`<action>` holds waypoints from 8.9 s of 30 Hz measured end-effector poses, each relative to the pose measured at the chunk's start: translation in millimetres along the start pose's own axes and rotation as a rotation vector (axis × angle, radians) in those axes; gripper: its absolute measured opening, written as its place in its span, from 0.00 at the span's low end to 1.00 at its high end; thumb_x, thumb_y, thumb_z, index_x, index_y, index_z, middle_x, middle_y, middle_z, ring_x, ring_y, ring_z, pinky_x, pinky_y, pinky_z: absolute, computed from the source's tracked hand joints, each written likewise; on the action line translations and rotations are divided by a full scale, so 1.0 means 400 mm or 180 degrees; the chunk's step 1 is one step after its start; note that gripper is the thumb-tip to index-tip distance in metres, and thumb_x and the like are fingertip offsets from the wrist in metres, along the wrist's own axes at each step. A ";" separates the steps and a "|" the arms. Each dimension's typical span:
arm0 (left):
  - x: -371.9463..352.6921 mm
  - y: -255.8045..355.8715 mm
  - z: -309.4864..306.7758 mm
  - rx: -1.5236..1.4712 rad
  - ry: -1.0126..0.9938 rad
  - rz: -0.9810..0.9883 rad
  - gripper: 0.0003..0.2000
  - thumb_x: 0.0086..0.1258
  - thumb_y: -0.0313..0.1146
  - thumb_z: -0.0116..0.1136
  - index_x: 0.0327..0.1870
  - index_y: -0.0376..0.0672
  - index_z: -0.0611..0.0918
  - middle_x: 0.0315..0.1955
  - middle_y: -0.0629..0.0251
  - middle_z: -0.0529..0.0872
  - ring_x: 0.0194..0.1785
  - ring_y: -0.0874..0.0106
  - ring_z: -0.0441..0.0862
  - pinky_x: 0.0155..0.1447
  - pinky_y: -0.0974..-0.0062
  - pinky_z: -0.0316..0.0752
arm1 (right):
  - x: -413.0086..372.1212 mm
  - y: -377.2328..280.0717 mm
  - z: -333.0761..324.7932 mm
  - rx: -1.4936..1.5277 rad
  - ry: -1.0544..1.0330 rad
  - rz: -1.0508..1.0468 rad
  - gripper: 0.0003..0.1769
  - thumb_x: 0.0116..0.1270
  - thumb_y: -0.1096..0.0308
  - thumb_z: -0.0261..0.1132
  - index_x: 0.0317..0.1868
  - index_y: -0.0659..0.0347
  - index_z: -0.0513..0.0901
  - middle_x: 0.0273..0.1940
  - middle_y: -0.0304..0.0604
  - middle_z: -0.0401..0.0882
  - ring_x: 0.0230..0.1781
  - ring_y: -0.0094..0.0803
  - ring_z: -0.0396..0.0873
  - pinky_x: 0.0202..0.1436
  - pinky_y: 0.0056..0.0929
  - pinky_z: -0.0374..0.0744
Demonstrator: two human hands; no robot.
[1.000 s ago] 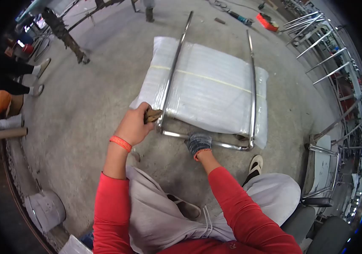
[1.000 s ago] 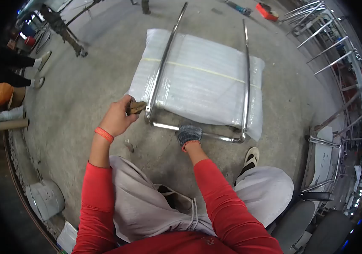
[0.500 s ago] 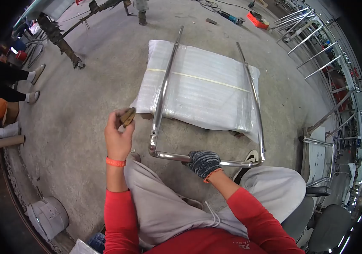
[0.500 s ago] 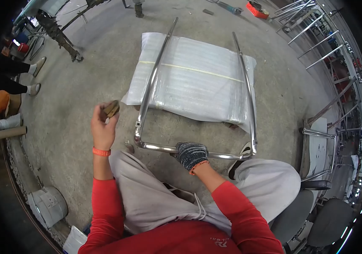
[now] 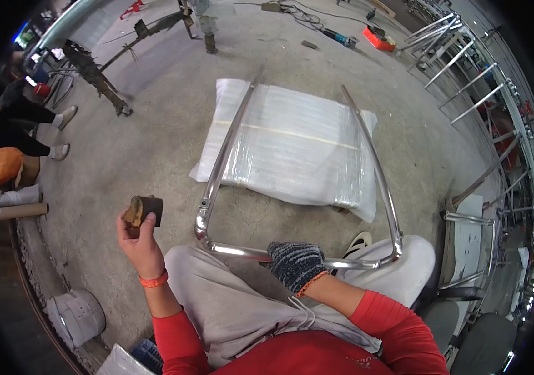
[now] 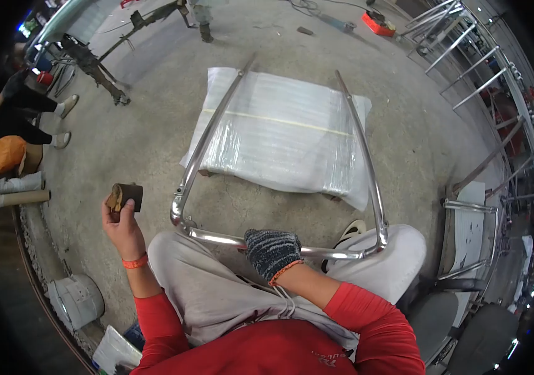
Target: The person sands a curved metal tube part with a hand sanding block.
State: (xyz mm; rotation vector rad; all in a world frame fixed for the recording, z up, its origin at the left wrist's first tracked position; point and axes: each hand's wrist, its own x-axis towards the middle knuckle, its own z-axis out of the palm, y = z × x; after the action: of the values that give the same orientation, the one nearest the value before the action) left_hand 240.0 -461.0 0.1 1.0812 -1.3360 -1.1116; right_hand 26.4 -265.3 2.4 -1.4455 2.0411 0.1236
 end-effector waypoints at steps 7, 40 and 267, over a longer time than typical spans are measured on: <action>-0.014 0.380 0.056 0.0148 0.0047 -0.0333 0.15 0.70 0.20 0.59 0.57 0.34 0.77 0.47 0.65 0.85 0.49 0.76 0.82 0.54 0.78 0.76 | -0.134 0.003 -0.399 0.0148 0.0185 -0.0093 0.12 0.70 0.61 0.56 0.42 0.56 0.84 0.37 0.51 0.88 0.38 0.47 0.88 0.38 0.50 0.83; 0.211 1.323 0.125 0.1821 -0.1287 0.0502 0.19 0.65 0.16 0.62 0.59 0.34 0.82 0.52 0.56 0.88 0.56 0.71 0.84 0.62 0.74 0.75 | -0.573 -0.169 -1.195 -0.0325 0.0499 -0.0228 0.13 0.62 0.56 0.66 0.41 0.54 0.81 0.30 0.46 0.84 0.32 0.46 0.85 0.34 0.47 0.79; 0.721 1.112 0.571 0.0433 -0.4496 0.0887 0.04 0.57 0.29 0.74 0.32 0.44 0.91 0.21 0.67 0.76 0.25 0.72 0.71 0.36 0.73 0.65 | -0.228 -0.520 -1.298 0.8024 0.5150 0.3538 0.19 0.61 0.42 0.71 0.31 0.45 0.76 0.30 0.33 0.77 0.31 0.35 0.74 0.36 0.37 0.73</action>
State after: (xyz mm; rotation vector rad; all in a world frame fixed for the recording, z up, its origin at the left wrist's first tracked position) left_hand -11.6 -662.0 479.0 -0.0006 -2.5429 -1.6280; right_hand 2.5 -488.8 522.6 -1.6096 -1.1603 2.4764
